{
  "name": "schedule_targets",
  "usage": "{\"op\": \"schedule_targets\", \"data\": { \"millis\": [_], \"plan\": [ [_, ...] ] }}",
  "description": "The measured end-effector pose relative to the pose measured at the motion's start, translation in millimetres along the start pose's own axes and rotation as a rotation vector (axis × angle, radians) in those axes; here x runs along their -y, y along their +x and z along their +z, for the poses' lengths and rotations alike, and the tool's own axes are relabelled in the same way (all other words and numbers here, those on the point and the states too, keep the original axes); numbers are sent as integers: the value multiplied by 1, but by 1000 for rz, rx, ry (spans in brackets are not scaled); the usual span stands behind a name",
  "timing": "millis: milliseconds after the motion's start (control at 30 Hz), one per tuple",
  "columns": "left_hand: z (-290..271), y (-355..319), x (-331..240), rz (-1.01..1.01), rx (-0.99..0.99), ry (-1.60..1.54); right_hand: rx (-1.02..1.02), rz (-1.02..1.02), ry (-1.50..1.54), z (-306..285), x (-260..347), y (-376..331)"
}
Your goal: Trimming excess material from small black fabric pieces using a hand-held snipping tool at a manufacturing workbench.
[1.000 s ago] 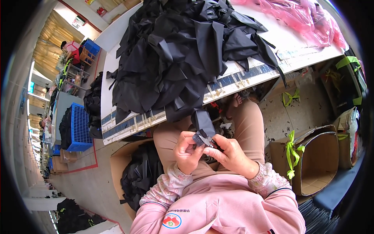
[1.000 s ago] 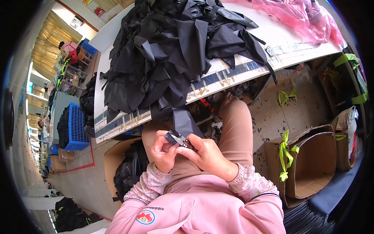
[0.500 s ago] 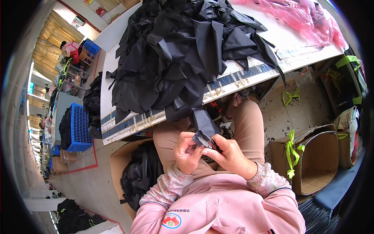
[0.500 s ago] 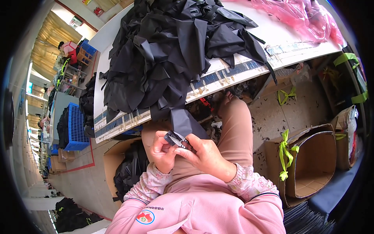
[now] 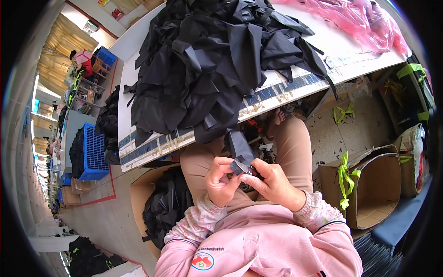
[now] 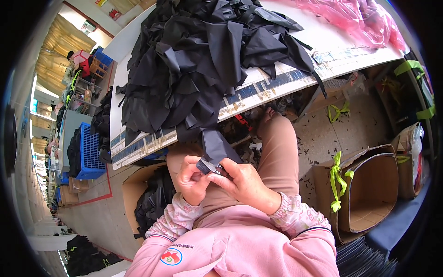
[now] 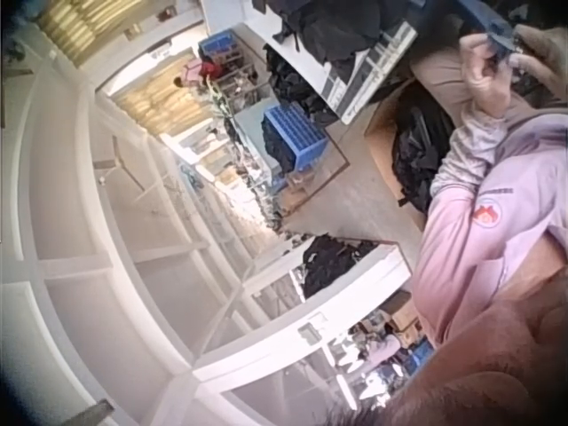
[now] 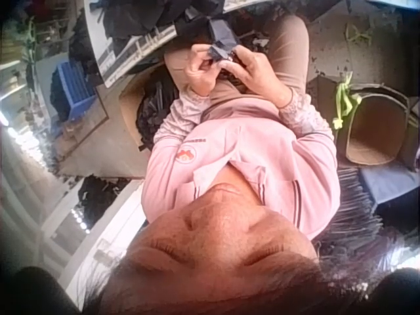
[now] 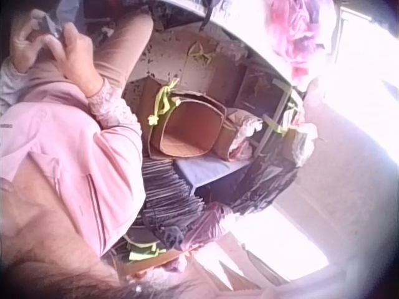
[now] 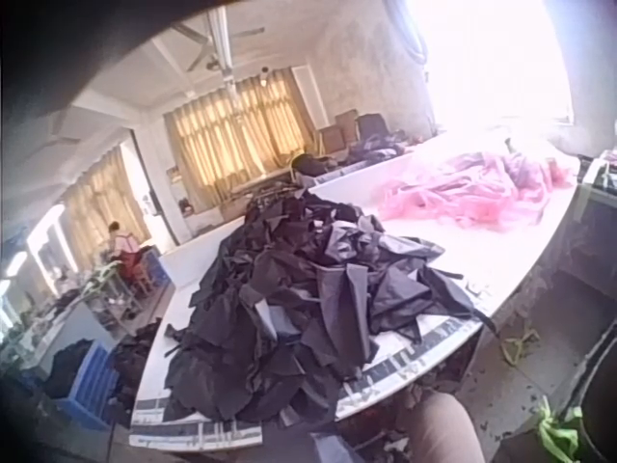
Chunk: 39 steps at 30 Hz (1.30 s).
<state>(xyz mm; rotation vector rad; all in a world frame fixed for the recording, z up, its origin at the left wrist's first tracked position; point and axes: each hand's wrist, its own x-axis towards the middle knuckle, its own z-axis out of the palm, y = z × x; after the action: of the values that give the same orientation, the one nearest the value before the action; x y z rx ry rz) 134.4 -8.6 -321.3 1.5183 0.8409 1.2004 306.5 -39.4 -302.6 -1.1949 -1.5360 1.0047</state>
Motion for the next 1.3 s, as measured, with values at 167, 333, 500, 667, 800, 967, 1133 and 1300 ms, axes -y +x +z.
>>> {"op": "schedule_targets", "data": {
  "millis": [167,333,500,667,800,967,1133,1300],
  "plan": [
    [-1,0,1,11,26,42,-6,-20,15,0,-1,0],
    [-2,1,-1,-6,44,17,16,45,-6,-3,0,-2],
    [-8,15,-9,-182,161,-206,47,165,192,-14,-1,0],
    [-25,25,-5,-259,307,-430,260,159,131,-34,3,8],
    [-22,30,-15,-375,358,-471,298,68,-85,-43,8,11],
    [-26,30,-18,-487,410,-438,289,-16,-266,-45,14,10],
    [-29,29,-9,-468,520,-397,294,-69,-318,-44,14,10],
    [-32,27,0,-425,576,-393,315,-68,-311,-43,10,10]
  ]
}}
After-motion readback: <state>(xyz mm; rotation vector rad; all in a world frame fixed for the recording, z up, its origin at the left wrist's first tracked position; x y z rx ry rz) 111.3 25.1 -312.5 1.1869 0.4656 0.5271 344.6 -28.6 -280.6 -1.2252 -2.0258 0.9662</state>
